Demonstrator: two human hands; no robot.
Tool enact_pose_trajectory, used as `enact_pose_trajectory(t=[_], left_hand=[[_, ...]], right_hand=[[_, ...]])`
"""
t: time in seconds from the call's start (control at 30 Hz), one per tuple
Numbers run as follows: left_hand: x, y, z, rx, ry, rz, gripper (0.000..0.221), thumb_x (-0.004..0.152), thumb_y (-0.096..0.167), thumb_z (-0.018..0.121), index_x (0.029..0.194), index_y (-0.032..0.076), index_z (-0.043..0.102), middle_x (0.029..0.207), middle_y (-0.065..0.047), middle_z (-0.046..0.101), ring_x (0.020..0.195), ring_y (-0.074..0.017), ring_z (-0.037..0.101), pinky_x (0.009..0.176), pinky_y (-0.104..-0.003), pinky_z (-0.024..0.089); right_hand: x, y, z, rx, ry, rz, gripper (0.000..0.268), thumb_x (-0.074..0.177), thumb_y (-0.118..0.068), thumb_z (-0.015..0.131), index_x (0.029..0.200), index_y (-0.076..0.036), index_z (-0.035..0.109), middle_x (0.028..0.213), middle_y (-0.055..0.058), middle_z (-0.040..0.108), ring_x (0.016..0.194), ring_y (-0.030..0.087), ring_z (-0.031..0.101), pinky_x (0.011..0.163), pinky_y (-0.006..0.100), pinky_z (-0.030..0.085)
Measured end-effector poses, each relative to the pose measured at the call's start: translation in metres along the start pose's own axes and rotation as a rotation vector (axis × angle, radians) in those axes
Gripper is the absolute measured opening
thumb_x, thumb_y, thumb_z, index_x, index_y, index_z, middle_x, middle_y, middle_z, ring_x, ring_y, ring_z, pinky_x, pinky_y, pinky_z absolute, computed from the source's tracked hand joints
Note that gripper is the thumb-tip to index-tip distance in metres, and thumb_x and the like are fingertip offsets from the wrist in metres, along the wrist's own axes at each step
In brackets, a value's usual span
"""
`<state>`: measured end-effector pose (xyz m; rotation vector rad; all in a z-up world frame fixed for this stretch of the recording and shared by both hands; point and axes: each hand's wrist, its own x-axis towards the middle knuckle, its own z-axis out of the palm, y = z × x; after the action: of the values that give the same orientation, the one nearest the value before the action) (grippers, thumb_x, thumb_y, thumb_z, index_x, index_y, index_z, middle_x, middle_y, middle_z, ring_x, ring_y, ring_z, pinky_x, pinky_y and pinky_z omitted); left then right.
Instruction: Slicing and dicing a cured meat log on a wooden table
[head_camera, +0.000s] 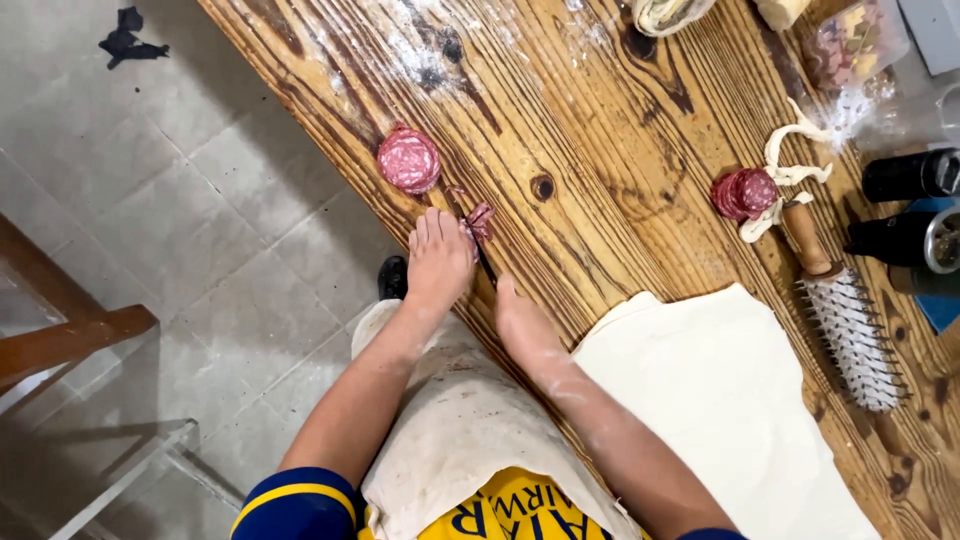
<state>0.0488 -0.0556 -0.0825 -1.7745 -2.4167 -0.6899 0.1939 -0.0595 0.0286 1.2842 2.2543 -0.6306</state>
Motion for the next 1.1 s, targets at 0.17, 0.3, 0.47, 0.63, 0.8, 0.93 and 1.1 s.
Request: enact_pose_trajectory(t=[0.17,0.3,0.47,0.63,0.8,0.93,1.1], left_hand=[[0.001,0.001,-0.006,-0.032,-0.009,-0.018,0.024,0.100,0.024,0.044,0.102,0.003,0.055,0.103,-0.015,0.054,0.090,-0.0325,0.057,0.071,-0.042,0.047],[-0.002,-0.004,0.001,-0.112,-0.023,-0.040,0.024,0.100,0.024,0.045,0.106,0.003,0.054,0.105,-0.015,0.054,0.093,-0.0341,0.058,0.074,-0.043,0.047],[0.001,0.001,-0.006,-0.053,0.022,-0.047,0.020,0.099,0.021,0.048,0.105,0.003,0.055,0.107,-0.017,0.057,0.094,-0.0346,0.060,0.074,-0.042,0.046],[-0.008,-0.008,0.018,-0.032,-0.009,0.005,0.025,0.098,0.022,0.048,0.109,0.001,0.055,0.111,-0.017,0.057,0.098,-0.0337,0.059,0.077,-0.041,0.045],[-0.015,-0.013,0.028,0.013,-0.015,0.045,0.028,0.094,0.022,0.052,0.112,0.002,0.057,0.116,-0.019,0.058,0.101,-0.0329,0.059,0.078,-0.040,0.045],[-0.012,-0.013,0.025,0.034,-0.026,0.046,0.031,0.093,0.023,0.052,0.114,0.002,0.057,0.118,-0.019,0.059,0.102,-0.0321,0.060,0.079,-0.039,0.046],[-0.005,-0.008,0.011,-0.003,-0.049,0.036,0.030,0.091,0.022,0.053,0.113,0.002,0.057,0.115,-0.018,0.058,0.100,-0.0325,0.059,0.079,-0.040,0.045]], right_hand=[[-0.017,0.015,0.000,0.091,-0.048,0.037,0.026,0.105,-0.022,0.032,0.121,-0.004,0.042,0.081,0.029,0.072,0.083,0.051,0.073,0.076,0.060,0.058],[-0.008,0.013,0.001,-0.075,0.080,0.025,0.029,0.108,-0.025,0.031,0.126,-0.004,0.041,0.077,0.020,0.073,0.077,0.041,0.076,0.070,0.050,0.062],[0.016,0.009,0.014,-0.067,0.222,-0.065,0.030,0.107,-0.026,0.033,0.125,-0.002,0.041,0.068,0.017,0.072,0.068,0.035,0.076,0.057,0.044,0.061],[0.017,-0.002,0.006,-0.155,0.232,-0.104,0.034,0.102,-0.017,0.040,0.130,0.003,0.043,0.068,0.019,0.073,0.066,0.030,0.077,0.055,0.044,0.062],[0.037,-0.020,-0.015,0.085,-0.036,0.031,0.036,0.099,-0.013,0.028,0.133,-0.003,0.033,0.089,0.024,0.073,0.089,0.046,0.074,0.081,0.057,0.058],[0.039,-0.025,-0.023,0.071,-0.071,0.050,0.036,0.099,-0.011,0.031,0.134,-0.003,0.035,0.093,0.025,0.074,0.094,0.046,0.074,0.087,0.054,0.058],[0.030,-0.004,0.006,0.013,-0.051,0.013,0.037,0.098,-0.014,0.038,0.132,0.000,0.037,0.085,0.026,0.073,0.088,0.044,0.075,0.080,0.054,0.059]])
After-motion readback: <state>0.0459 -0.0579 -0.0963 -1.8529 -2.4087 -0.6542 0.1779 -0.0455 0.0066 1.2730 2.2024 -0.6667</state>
